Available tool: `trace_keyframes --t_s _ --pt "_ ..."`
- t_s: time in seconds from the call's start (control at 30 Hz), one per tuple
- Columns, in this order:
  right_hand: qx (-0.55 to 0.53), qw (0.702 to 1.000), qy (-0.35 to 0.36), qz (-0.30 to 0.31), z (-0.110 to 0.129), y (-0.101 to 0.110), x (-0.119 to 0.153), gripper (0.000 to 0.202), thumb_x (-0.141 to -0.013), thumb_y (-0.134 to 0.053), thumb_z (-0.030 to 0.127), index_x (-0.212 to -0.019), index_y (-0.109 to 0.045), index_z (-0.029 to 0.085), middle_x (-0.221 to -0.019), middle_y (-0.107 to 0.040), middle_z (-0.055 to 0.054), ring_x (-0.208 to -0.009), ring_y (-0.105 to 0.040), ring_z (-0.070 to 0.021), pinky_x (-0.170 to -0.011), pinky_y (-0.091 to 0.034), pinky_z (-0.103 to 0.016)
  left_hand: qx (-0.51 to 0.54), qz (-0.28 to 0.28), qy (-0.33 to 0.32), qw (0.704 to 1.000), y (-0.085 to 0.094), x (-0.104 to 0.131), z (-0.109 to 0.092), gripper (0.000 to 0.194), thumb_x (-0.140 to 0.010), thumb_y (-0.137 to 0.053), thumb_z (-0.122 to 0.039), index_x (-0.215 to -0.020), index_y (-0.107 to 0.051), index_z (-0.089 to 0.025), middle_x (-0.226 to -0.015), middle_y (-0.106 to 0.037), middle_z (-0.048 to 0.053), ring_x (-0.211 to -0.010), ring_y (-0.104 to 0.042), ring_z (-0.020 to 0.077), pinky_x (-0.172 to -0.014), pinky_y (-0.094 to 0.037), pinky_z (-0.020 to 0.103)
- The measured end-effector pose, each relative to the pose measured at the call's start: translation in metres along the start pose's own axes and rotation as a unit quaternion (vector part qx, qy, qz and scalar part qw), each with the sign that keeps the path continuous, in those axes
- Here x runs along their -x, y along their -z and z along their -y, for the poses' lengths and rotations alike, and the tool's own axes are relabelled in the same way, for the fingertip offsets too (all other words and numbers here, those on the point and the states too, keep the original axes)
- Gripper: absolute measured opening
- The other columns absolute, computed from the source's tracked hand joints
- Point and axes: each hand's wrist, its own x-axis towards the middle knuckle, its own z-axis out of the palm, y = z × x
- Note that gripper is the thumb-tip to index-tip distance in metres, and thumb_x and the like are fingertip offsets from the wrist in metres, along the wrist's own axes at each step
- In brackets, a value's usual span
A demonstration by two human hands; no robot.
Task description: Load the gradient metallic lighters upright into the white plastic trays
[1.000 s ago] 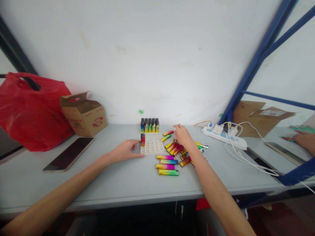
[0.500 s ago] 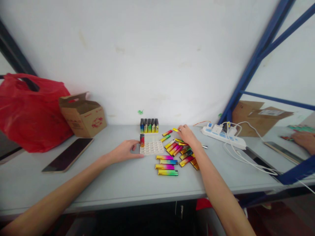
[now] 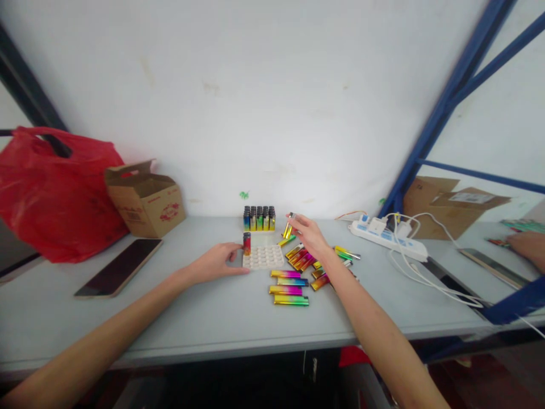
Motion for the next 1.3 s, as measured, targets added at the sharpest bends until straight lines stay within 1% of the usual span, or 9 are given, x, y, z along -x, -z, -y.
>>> trace_keyframes --t_s 0.17,0.27,0.33,0.47,0.6,0.83,1.0,1.2,1.3 --pt "0.003 0.997 -0.031 0.077 0.001 -0.016 0.011 0.046 -0.075 -0.081 0.056 -0.102 -0.061 0.024 -0.081 -0.066 0.003 -0.065 -0.058 -0.0114 -0.066 -0.053 -0.028 -0.003 0.001 0.004 1.0 0.0 0.0 -0.001 0.061 -0.076 -0.065 -0.077 -0.088 -0.06 -0.018 -0.079 -0.061 0.002 -0.067 -0.052 0.0187 -0.062 -0.033 0.03" --pt "0.066 0.992 -0.042 0.097 -0.001 -0.026 0.017 0.046 -0.082 -0.071 0.064 -0.103 -0.055 0.026 -0.063 -0.048 0.01 -0.047 -0.035 -0.0069 -0.047 -0.034 -0.02 0.0 -0.001 0.003 1.0 -0.001 -0.001 0.001 0.06 -0.076 -0.064 -0.079 -0.085 -0.059 -0.019 -0.078 -0.06 0.001 -0.067 -0.053 0.0186 -0.062 -0.033 0.029" --pt "0.137 0.987 -0.023 0.078 -0.003 -0.03 0.019 0.046 -0.087 -0.062 0.068 -0.095 -0.055 0.024 -0.058 -0.036 0.011 -0.046 -0.025 -0.0074 -0.044 -0.022 -0.02 0.001 -0.003 0.002 1.0 -0.001 -0.001 0.001 0.061 -0.075 -0.064 -0.079 -0.084 -0.059 -0.02 -0.077 -0.06 0.001 -0.067 -0.053 0.0184 -0.062 -0.033 0.029" --pt "0.301 0.95 0.079 -0.007 -0.008 -0.035 0.02 0.056 -0.091 -0.051 0.069 -0.064 -0.044 0.022 -0.056 -0.036 0.006 -0.053 -0.032 -0.0105 -0.051 -0.025 -0.026 0.004 -0.003 -0.001 1.0 -0.002 -0.001 0.002 0.06 -0.076 -0.065 -0.078 -0.087 -0.06 -0.019 -0.078 -0.06 0.001 -0.066 -0.053 0.018 -0.061 -0.033 0.029" --pt "0.388 0.913 0.106 -0.064 -0.013 -0.037 0.021 0.05 -0.091 -0.05 0.056 -0.057 -0.035 0.023 -0.054 -0.031 0.005 -0.056 -0.034 -0.0122 -0.055 -0.023 -0.029 0.001 -0.005 -0.002 1.0 -0.002 -0.001 0.002 0.061 -0.076 -0.064 -0.079 -0.088 -0.061 -0.019 -0.079 -0.061 0.001 -0.067 -0.053 0.0181 -0.061 -0.034 0.029" --pt "0.403 0.902 0.148 -0.041 -0.013 -0.043 0.025 0.042 -0.095 -0.046 0.052 -0.065 -0.041 0.023 -0.057 -0.039 0.005 -0.058 -0.04 -0.0136 -0.059 -0.028 -0.028 -0.001 -0.001 0.0 1.0 -0.001 -0.001 0.0 0.06 -0.077 -0.065 -0.076 -0.091 -0.063 -0.018 -0.08 -0.062 0.001 -0.067 -0.054 0.0182 -0.062 -0.035 0.029" --pt "0.397 0.905 0.141 0.053 -0.009 -0.048 0.032 0.038 -0.103 -0.038 0.053 -0.082 -0.047 0.023 -0.066 -0.055 0.004 -0.061 -0.051 -0.0151 -0.061 -0.037 -0.027 0.003 -0.008 0.003 1.0 -0.001 0.0 0.0 0.061 -0.075 -0.066 -0.076 -0.095 -0.066 -0.018 -0.08 -0.064 0.001 -0.068 -0.056 0.0188 -0.062 -0.036 0.029" --pt "0.483 0.832 0.243 0.124 -0.008 -0.061 0.041 0.042 -0.104 -0.045 0.05 -0.072 -0.047 0.022 -0.071 -0.056 0.0 -0.069 -0.052 -0.017 -0.069 -0.038 -0.029 0.0 -0.005 0.001 1.0 -0.004 -0.001 0.004 0.072 -0.075 -0.062 -0.081 -0.106 -0.067 -0.016 -0.083 -0.066 0.003 -0.07 -0.058 0.0201 -0.064 -0.039 0.03" --pt "0.458 0.856 0.197 0.135 -0.008 -0.068 0.044 0.042 -0.104 -0.046 0.049 -0.072 -0.05 0.022 -0.065 -0.059 0.001 -0.062 -0.052 -0.016 -0.065 -0.036 -0.028 0.001 -0.006 0.0 1.0 -0.005 -0.001 0.005 0.073 -0.075 -0.062 -0.082 -0.108 -0.067 -0.017 -0.084 -0.066 0.004 -0.071 -0.058 0.0202 -0.065 -0.039 0.03"
